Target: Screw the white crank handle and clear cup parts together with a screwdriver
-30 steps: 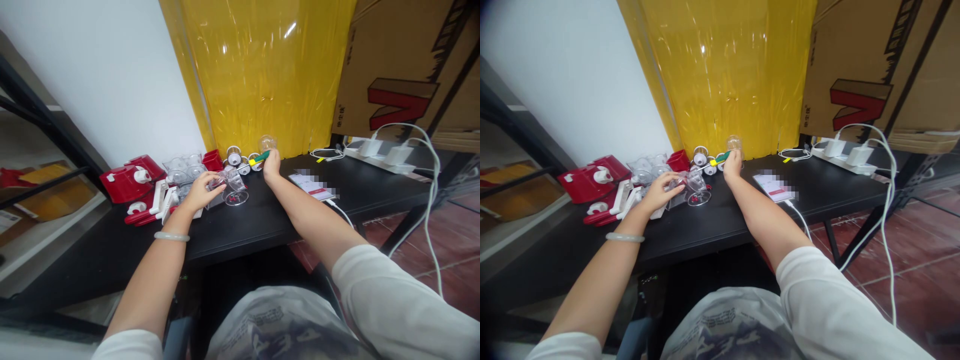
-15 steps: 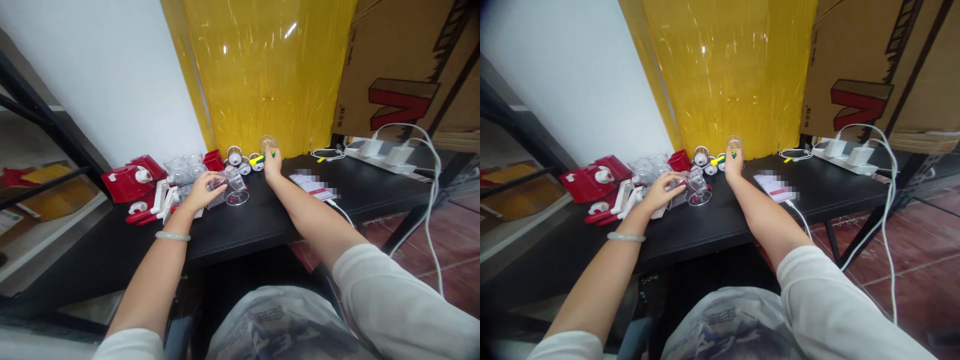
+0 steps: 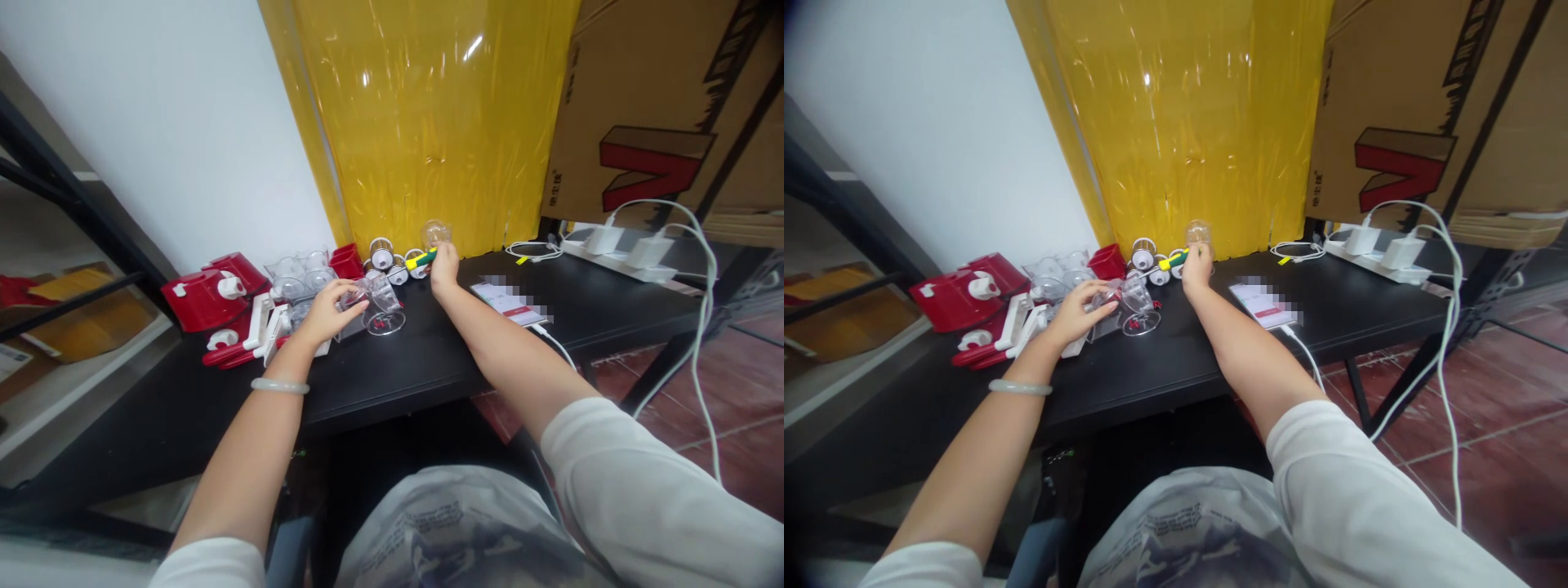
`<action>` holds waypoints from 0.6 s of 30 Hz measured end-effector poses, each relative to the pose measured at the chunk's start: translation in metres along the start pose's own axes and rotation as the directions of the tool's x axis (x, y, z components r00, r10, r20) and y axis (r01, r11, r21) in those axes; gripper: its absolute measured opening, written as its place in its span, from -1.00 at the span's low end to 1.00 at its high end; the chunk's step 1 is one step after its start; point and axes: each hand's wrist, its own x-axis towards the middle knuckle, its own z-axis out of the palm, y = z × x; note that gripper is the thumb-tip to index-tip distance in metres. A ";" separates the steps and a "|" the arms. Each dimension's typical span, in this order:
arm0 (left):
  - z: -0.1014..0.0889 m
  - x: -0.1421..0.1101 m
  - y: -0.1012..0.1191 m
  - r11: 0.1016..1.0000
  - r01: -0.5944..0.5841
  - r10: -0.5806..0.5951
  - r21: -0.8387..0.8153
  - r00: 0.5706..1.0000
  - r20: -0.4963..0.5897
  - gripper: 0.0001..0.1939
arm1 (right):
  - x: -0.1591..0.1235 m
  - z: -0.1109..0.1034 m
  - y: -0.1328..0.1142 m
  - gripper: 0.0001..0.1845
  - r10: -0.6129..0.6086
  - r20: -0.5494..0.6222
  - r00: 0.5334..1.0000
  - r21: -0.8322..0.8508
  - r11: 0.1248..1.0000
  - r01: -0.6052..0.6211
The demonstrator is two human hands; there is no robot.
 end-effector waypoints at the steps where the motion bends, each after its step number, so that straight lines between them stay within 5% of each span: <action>1: 0.000 0.000 0.000 1.000 0.001 -0.001 -0.003 1.000 -0.001 -0.61 | 0.001 0.000 0.001 -0.72 -0.005 0.002 1.000 -0.015 1.000 0.005; 10: -0.001 0.000 0.001 1.000 -0.006 0.006 0.000 1.000 -0.004 -0.61 | 0.001 -0.003 0.005 -0.56 -0.109 0.020 0.994 -0.082 0.990 0.111; 18: 0.000 0.001 -0.001 1.000 -0.014 0.014 0.006 1.000 0.000 -0.62 | -0.007 -0.002 -0.005 -0.65 0.057 0.011 0.998 0.006 0.998 -0.057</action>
